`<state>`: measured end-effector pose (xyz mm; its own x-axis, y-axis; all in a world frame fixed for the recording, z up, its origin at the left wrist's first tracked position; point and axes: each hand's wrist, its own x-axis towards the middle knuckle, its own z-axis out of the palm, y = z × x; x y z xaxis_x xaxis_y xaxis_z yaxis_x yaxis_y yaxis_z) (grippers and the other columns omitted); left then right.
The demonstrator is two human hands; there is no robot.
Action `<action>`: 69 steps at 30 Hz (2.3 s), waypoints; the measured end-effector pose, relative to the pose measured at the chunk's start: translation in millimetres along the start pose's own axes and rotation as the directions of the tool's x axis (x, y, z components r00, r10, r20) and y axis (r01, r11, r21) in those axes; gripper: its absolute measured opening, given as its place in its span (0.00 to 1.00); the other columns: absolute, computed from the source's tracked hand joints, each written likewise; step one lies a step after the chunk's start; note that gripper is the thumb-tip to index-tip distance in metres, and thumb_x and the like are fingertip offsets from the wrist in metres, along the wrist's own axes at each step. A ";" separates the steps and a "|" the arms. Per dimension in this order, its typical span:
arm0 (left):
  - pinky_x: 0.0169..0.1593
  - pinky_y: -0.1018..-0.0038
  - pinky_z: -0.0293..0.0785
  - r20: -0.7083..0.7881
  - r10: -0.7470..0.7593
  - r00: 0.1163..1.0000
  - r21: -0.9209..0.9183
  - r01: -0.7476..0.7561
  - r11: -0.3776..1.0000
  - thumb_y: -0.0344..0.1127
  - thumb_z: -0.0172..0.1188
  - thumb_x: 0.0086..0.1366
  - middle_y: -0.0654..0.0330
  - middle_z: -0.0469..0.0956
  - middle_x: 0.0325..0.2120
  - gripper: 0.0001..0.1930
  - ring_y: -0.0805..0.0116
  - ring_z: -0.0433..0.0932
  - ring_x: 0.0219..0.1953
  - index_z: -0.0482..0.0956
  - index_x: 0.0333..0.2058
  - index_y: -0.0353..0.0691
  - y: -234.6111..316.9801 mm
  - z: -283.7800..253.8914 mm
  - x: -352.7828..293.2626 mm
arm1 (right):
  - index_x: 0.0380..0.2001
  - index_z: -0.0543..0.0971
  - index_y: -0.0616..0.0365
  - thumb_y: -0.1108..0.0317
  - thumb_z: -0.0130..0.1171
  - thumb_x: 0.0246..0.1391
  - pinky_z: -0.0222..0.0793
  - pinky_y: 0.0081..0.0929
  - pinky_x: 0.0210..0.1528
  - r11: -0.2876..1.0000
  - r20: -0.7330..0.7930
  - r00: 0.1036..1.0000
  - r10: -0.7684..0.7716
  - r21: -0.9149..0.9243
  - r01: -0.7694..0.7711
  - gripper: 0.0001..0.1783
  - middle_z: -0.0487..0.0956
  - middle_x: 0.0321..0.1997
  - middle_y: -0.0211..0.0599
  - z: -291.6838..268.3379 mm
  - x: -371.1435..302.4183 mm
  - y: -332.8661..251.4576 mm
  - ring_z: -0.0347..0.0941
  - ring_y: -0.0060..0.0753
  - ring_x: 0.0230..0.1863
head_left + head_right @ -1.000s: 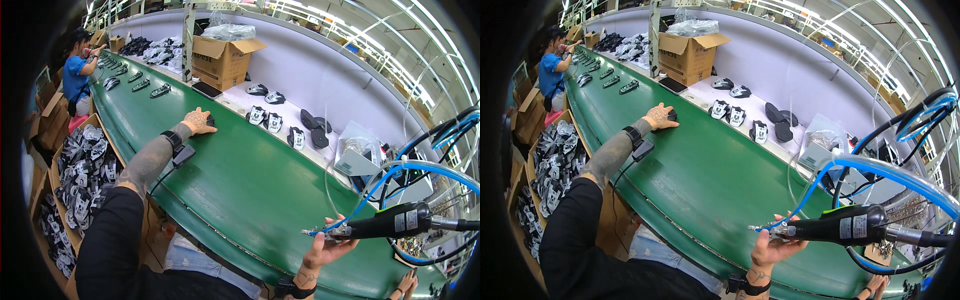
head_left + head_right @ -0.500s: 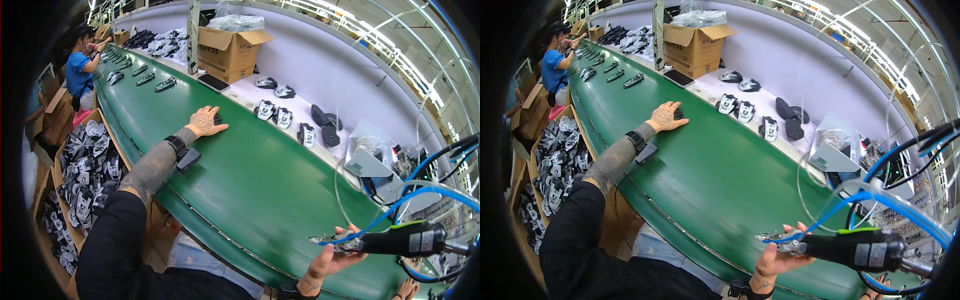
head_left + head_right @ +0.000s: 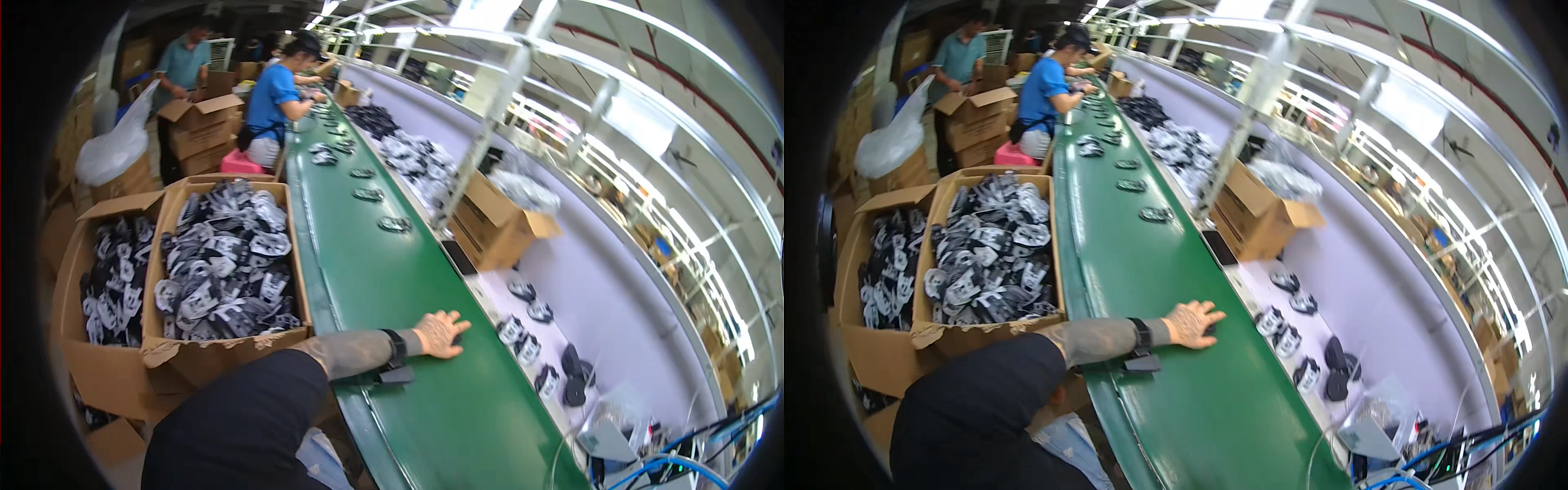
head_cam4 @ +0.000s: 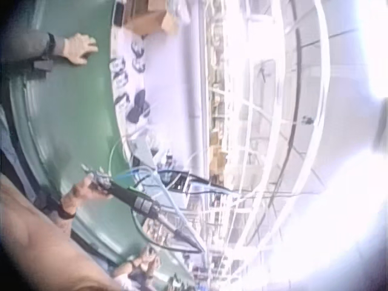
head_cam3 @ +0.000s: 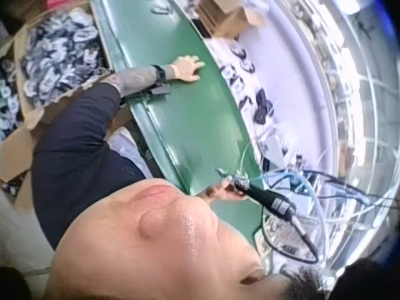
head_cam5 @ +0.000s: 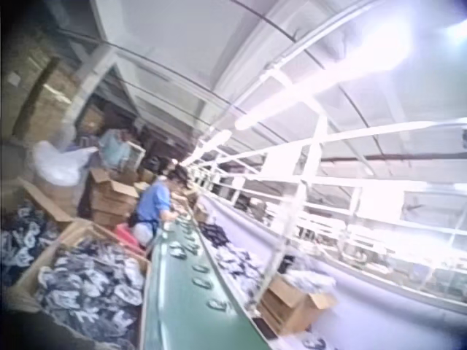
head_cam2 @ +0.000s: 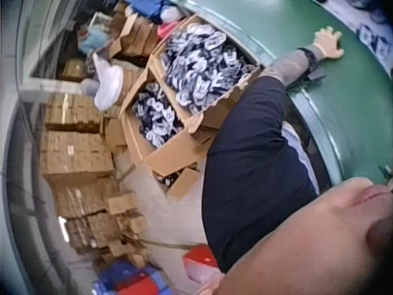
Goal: Use an electric screwdriver to fasten bottom plates onto computer mice on a factory assembly line.
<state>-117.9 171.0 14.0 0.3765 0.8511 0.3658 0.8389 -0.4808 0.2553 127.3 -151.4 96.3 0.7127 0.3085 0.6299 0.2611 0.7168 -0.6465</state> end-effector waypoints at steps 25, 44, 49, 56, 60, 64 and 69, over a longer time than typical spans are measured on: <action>0.27 0.70 0.74 0.547 0.326 0.771 -0.490 0.611 -0.622 0.50 0.55 0.61 0.58 0.75 0.26 0.15 0.66 0.77 0.25 0.70 0.39 0.46 207.1 28.7 -85.2 | 0.55 0.61 0.59 0.64 0.53 0.52 0.60 0.27 0.53 0.998 0.167 0.985 0.031 -0.061 -0.021 0.28 0.70 0.47 0.39 42.9 98.9 -76.1 0.66 0.29 0.45; 0.36 0.68 0.78 0.527 0.434 0.731 -0.430 0.670 -0.606 0.51 0.49 0.64 0.60 0.74 0.34 0.18 0.66 0.77 0.34 0.71 0.40 0.42 197.8 19.6 -72.5 | 0.42 0.69 0.62 0.63 0.54 0.55 0.72 0.30 0.50 0.965 -0.113 0.963 -0.246 0.059 0.254 0.15 0.75 0.41 0.43 55.4 103.3 -28.1 0.74 0.39 0.45; 0.37 0.65 0.79 0.510 0.458 0.728 -0.404 0.673 -0.619 0.48 0.48 0.65 0.58 0.75 0.38 0.18 0.61 0.78 0.36 0.72 0.43 0.40 200.0 20.8 -74.6 | 0.38 0.71 0.61 0.64 0.54 0.55 0.73 0.31 0.49 0.957 -0.111 0.957 -0.269 0.080 0.278 0.12 0.75 0.39 0.43 59.0 103.2 -26.8 0.74 0.39 0.42; 0.39 0.64 0.80 0.490 0.502 0.713 -0.339 0.686 -0.644 0.45 0.47 0.66 0.57 0.75 0.39 0.17 0.60 0.78 0.37 0.71 0.46 0.39 202.4 19.3 -84.2 | 0.40 0.70 0.60 0.63 0.56 0.54 0.74 0.30 0.46 0.959 -0.109 0.956 -0.272 0.053 0.278 0.14 0.75 0.38 0.43 55.2 100.1 -28.0 0.74 0.38 0.41; 0.37 0.68 0.79 0.512 0.497 0.701 -0.347 0.697 -0.627 0.46 0.49 0.64 0.60 0.75 0.33 0.15 0.67 0.78 0.33 0.73 0.40 0.41 201.7 12.1 -81.4 | 0.40 0.70 0.58 0.63 0.56 0.54 0.73 0.26 0.40 0.956 -0.140 0.948 -0.285 0.025 0.291 0.14 0.75 0.37 0.41 58.1 99.9 -27.9 0.73 0.32 0.35; 0.37 0.67 0.79 0.486 0.537 0.690 -0.281 0.705 -0.651 0.45 0.49 0.63 0.60 0.76 0.33 0.15 0.66 0.78 0.33 0.74 0.39 0.41 202.2 8.6 -82.5 | 0.40 0.70 0.56 0.63 0.57 0.53 0.69 0.21 0.32 0.963 -0.016 0.967 -0.255 0.085 0.255 0.14 0.74 0.36 0.38 51.8 100.3 -35.6 0.68 0.25 0.28; 0.39 0.67 0.78 0.540 0.462 0.704 -0.420 0.701 -0.577 0.42 0.50 0.64 0.57 0.73 0.39 0.20 0.63 0.76 0.37 0.65 0.52 0.40 204.1 9.0 -82.9 | 0.47 0.65 0.56 0.59 0.54 0.56 0.70 0.24 0.36 0.964 -0.086 0.961 -0.262 -0.065 0.257 0.20 0.72 0.40 0.36 55.4 99.4 -32.3 0.71 0.27 0.32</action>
<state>25.7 4.2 27.7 0.8645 0.4908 -0.1082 -0.3853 0.7854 0.4845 153.7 -109.2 203.6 0.6725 0.0555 0.7380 0.4773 0.7295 -0.4899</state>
